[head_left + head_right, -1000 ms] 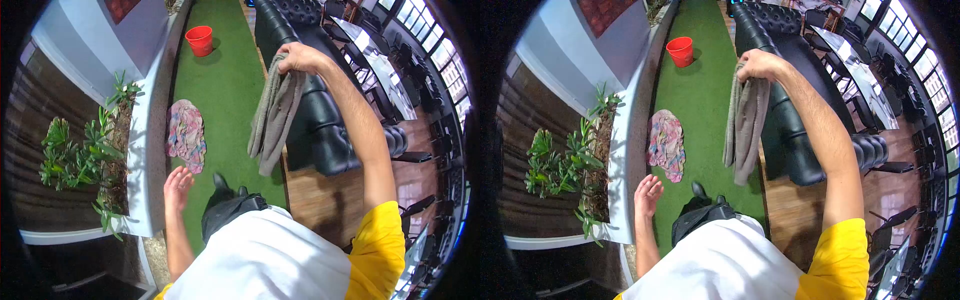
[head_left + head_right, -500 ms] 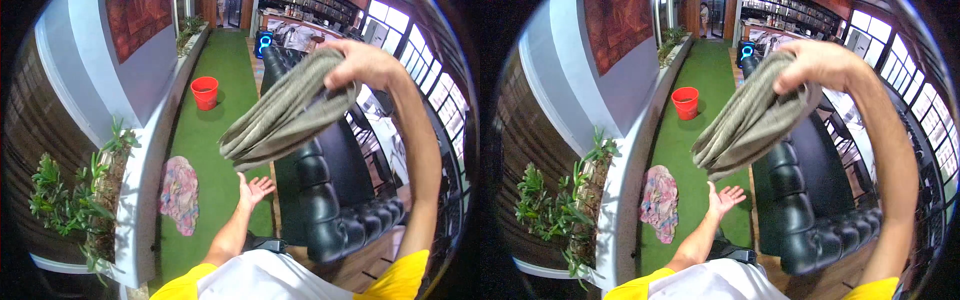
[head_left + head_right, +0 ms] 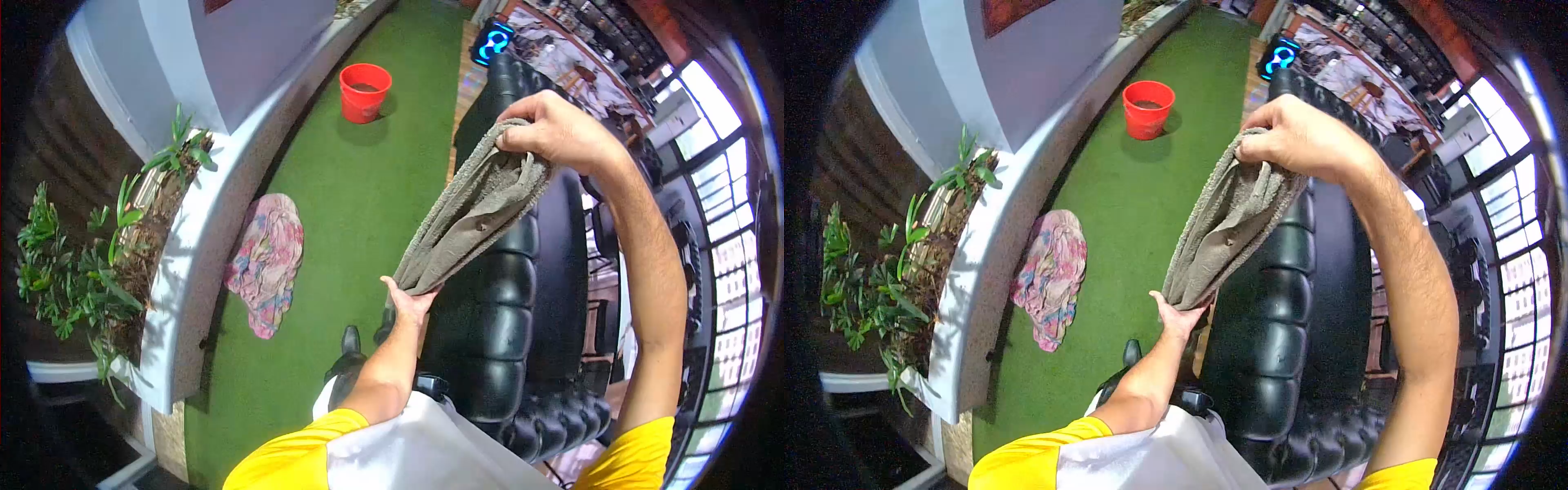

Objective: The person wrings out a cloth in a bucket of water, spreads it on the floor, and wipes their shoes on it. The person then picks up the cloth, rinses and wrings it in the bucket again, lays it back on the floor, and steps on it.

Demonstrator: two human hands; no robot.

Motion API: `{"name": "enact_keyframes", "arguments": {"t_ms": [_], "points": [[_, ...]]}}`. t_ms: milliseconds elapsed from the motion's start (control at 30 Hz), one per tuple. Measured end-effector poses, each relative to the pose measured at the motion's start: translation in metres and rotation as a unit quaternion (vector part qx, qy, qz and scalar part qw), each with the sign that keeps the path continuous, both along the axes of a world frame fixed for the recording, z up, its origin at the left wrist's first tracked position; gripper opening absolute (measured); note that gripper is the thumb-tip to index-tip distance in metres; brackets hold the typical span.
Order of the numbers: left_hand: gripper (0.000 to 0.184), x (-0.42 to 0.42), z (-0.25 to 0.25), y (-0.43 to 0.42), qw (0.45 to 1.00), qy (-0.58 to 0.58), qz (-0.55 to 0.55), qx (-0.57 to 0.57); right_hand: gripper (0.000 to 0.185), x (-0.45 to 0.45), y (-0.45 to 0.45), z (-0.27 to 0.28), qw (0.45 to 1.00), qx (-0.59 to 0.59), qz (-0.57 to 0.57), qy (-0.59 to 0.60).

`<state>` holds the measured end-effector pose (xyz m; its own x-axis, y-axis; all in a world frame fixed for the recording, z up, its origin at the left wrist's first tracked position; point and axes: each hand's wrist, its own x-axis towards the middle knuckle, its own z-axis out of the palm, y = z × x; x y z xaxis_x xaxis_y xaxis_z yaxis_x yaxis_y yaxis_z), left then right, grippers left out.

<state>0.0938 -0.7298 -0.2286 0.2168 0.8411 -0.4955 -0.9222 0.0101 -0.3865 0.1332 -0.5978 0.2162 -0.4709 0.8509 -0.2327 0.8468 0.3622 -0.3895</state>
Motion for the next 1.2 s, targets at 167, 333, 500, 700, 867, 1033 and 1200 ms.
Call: {"name": "enact_keyframes", "arguments": {"t_ms": [167,333,500,700,867,1033,1200], "points": [[0.118,0.019,-0.014,0.052,0.998,-0.063,0.019,-0.007,0.034,-0.021,0.072,0.014,0.997,0.047,0.054,-0.042],[0.132,0.019,-0.002,0.130,0.992,-0.100,0.037,-0.067,0.036,-0.009,0.115,0.054,0.995,0.020,0.055,-0.084],[0.104,-0.012,-0.011,0.262,0.974,0.074,0.183,0.112,0.043,0.028,0.135,0.087,0.987,0.008,0.087,-0.138],[0.087,-0.054,0.000,0.401,0.956,0.215,0.197,0.039,0.033,0.055,0.163,0.109,0.994,-0.048,-0.063,-0.071],[0.071,-0.091,-0.010,0.499,0.961,0.214,0.154,0.080,0.029,0.083,0.226,0.097,0.987,-0.005,-0.140,0.074],[0.045,-0.151,0.065,0.573,0.952,0.253,0.097,0.142,0.029,0.113,0.307,0.082,0.962,0.049,-0.239,0.119],[0.046,-0.174,0.169,0.630,0.837,0.454,0.039,0.303,0.033,0.092,0.412,0.024,0.966,0.070,-0.215,0.124]]}}
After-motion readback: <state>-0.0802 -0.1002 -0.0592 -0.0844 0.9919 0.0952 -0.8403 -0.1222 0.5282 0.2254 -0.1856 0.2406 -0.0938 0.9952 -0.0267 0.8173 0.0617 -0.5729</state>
